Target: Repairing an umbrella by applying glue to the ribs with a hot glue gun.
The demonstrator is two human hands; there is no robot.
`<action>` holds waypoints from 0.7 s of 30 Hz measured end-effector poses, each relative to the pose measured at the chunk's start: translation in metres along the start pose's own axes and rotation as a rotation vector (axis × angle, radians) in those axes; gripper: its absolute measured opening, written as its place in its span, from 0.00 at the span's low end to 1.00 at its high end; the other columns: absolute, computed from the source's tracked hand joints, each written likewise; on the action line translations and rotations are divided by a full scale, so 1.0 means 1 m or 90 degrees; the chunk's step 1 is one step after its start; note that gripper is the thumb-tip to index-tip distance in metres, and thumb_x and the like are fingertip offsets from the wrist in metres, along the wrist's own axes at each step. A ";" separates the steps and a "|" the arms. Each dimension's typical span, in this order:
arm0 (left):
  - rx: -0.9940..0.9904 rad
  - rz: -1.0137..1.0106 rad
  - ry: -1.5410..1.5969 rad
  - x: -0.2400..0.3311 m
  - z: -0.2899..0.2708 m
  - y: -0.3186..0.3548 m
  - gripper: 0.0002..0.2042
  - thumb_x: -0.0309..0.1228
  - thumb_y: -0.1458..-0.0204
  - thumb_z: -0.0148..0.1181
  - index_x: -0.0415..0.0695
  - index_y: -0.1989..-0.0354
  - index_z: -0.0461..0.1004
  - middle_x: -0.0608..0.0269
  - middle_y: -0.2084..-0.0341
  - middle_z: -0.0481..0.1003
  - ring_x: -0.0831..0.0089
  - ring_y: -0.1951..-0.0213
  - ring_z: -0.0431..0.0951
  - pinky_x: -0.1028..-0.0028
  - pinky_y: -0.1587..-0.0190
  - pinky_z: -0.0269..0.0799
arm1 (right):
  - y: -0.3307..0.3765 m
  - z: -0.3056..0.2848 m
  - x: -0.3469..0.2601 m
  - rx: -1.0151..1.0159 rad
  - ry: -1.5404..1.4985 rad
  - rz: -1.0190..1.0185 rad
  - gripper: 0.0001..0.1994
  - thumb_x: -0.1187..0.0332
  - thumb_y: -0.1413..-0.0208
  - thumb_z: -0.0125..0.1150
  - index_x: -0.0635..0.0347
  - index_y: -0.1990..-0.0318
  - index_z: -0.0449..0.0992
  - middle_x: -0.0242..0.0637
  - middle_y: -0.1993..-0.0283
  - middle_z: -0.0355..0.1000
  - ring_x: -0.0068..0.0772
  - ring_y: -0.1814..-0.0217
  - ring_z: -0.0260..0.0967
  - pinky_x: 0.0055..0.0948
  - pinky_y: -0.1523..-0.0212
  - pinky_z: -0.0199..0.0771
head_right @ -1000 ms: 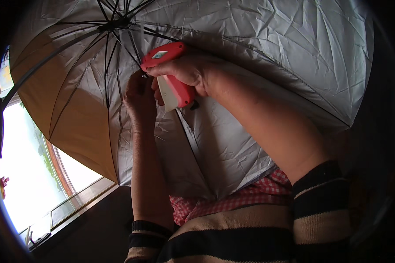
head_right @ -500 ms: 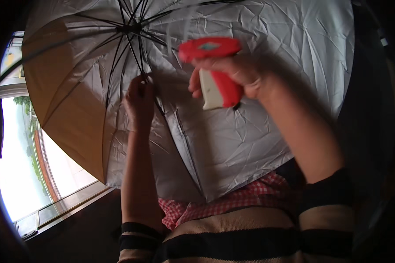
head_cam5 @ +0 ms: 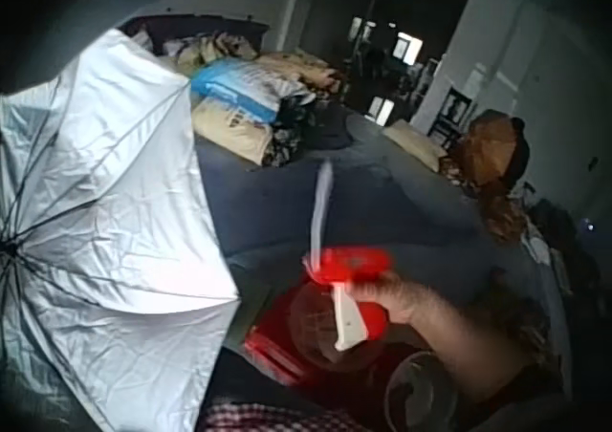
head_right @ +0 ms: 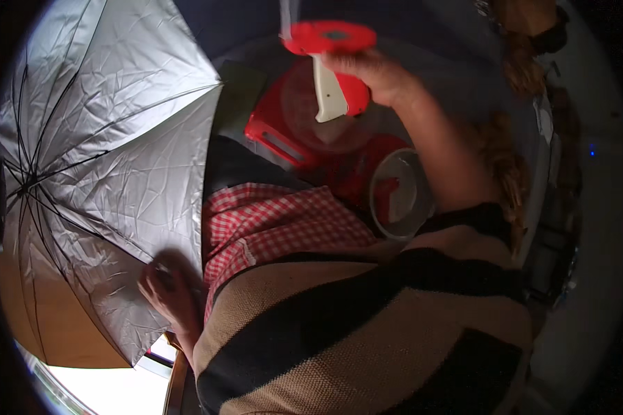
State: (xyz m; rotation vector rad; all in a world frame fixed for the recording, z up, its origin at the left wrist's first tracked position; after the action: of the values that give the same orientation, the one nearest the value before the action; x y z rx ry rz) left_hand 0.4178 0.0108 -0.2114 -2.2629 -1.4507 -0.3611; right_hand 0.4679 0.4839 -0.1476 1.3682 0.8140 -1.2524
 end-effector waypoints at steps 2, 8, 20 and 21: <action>-0.052 0.043 0.001 0.006 0.002 0.030 0.19 0.31 0.57 0.63 0.40 0.56 0.68 0.52 0.62 0.67 0.53 0.58 0.66 0.58 0.53 0.62 | 0.041 -0.030 0.039 0.114 -0.031 0.085 0.22 0.66 0.50 0.61 0.61 0.48 0.66 0.34 0.57 0.70 0.29 0.56 0.69 0.33 0.55 0.72; -0.149 0.122 -0.044 0.003 -0.001 0.056 0.19 0.35 0.62 0.66 0.42 0.62 0.69 0.56 0.66 0.68 0.55 0.60 0.66 0.58 0.57 0.62 | 0.028 -0.060 0.202 0.123 -0.101 0.091 0.22 0.72 0.53 0.62 0.61 0.48 0.67 0.38 0.51 0.69 0.31 0.51 0.68 0.31 0.51 0.69; -0.213 0.228 -0.044 -0.001 0.033 0.053 0.07 0.28 0.57 0.58 0.41 0.73 0.67 0.55 0.75 0.67 0.56 0.70 0.67 0.60 0.66 0.65 | 0.099 -0.101 0.157 0.280 0.529 0.112 0.11 0.62 0.53 0.58 0.61 0.73 0.77 0.38 0.75 0.73 0.31 0.73 0.70 0.33 0.68 0.71; -0.190 0.228 -0.041 -0.009 0.028 0.058 0.07 0.28 0.57 0.58 0.40 0.72 0.67 0.55 0.75 0.67 0.55 0.70 0.67 0.60 0.67 0.65 | 0.125 -0.088 0.147 0.217 0.487 0.255 0.12 0.61 0.52 0.57 0.62 0.76 0.76 0.38 0.77 0.72 0.31 0.76 0.69 0.33 0.70 0.70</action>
State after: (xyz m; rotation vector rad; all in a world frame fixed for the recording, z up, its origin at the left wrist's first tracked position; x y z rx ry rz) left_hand 0.4663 -0.0042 -0.2523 -2.7343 -1.0427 -0.4156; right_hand 0.6387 0.5184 -0.2673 2.2188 0.7840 -0.5462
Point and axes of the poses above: each hand's wrist, its own y-axis away from the middle knuckle, its own z-axis out of the palm, x = y × z, the point moved 5 cm from there along -y, towards the middle knuckle
